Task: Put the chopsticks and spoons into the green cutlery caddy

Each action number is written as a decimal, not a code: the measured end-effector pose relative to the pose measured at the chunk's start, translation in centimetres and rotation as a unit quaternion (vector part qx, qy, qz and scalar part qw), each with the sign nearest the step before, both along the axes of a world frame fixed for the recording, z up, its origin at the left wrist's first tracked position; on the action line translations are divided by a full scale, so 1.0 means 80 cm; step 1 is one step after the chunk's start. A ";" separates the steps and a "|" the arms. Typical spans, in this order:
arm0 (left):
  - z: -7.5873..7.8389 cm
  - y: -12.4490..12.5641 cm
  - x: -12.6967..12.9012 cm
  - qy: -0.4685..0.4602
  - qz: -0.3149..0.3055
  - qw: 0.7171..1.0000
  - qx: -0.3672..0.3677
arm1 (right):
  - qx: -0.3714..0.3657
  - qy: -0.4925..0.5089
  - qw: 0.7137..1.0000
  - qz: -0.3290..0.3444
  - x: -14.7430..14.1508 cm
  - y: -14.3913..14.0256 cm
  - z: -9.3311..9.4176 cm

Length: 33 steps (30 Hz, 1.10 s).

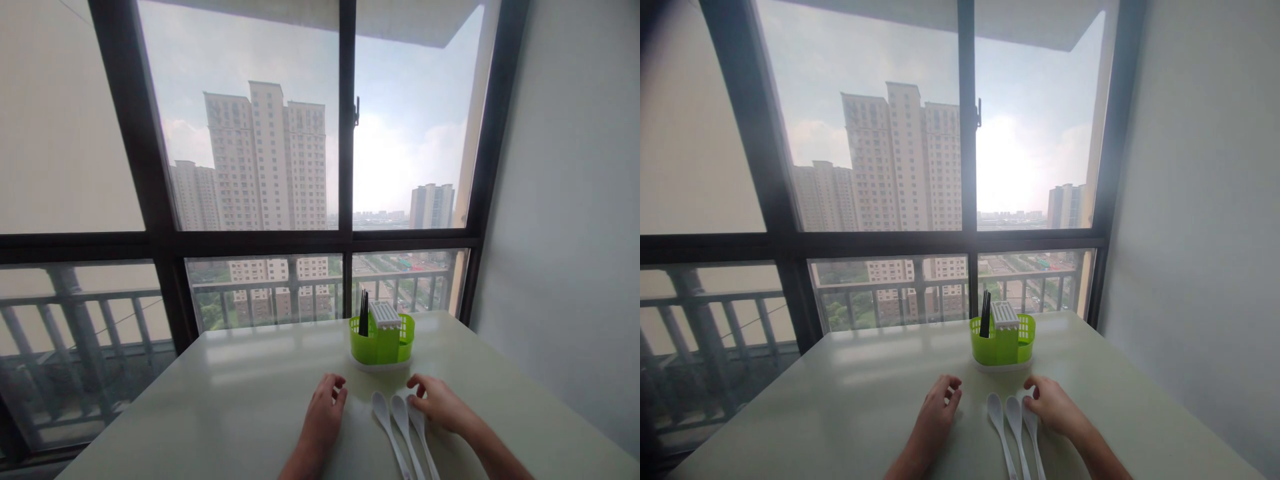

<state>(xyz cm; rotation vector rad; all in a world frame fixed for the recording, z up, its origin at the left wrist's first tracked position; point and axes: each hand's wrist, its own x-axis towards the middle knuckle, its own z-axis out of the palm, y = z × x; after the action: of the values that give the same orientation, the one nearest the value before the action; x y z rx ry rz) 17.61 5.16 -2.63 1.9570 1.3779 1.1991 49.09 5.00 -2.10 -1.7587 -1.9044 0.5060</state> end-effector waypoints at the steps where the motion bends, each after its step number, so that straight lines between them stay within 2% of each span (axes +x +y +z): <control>1: 0.000 0.000 -0.001 0.003 0.001 1.000 -0.001 | -0.014 0.026 1.000 0.009 -0.001 0.002 -0.008; 5: 0.000 0.002 -0.005 0.010 0.003 1.000 -0.005 | -0.003 0.075 0.997 0.019 -0.003 0.011 -0.024; 8: -0.002 0.005 -0.006 0.013 0.005 1.000 -0.008 | -0.023 0.119 0.992 0.031 0.010 0.021 -0.010; 11: -0.005 0.006 -0.006 0.018 0.009 1.000 -0.014 | 0.003 0.157 0.987 0.018 0.028 0.031 0.041; 14: -0.005 0.005 -0.005 0.024 0.008 0.999 -0.020 | 0.111 0.181 0.977 -0.003 0.030 0.033 0.116; 17: -0.004 0.004 -0.004 0.022 0.006 0.999 -0.022 | 0.255 0.180 0.948 -0.066 0.003 0.030 0.182; 20: -0.003 0.002 -0.004 0.020 0.008 0.999 -0.027 | 0.419 0.072 0.901 -0.083 -0.046 0.028 0.214; 22: -0.002 0.002 -0.004 0.020 0.008 0.999 -0.028 | 0.471 -0.037 0.879 -0.065 -0.079 0.033 0.216; 26: -0.001 0.002 -0.005 0.025 0.012 0.999 -0.028 | 0.486 -0.205 0.849 -0.023 -0.123 0.060 0.191; 29: 0.000 0.001 -0.005 0.027 0.011 0.999 -0.026 | 0.485 -0.240 0.841 0.015 -0.136 0.080 0.168; 33: 0.001 -0.001 -0.003 0.036 0.009 0.999 -0.021 | 0.473 -0.242 0.845 0.064 -0.135 0.094 0.142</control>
<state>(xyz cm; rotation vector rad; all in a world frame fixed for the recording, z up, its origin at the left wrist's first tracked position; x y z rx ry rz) 17.35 5.07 -2.54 1.9801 1.4485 1.1076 38.27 12.49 9.23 -1.1173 -2.0350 -0.8189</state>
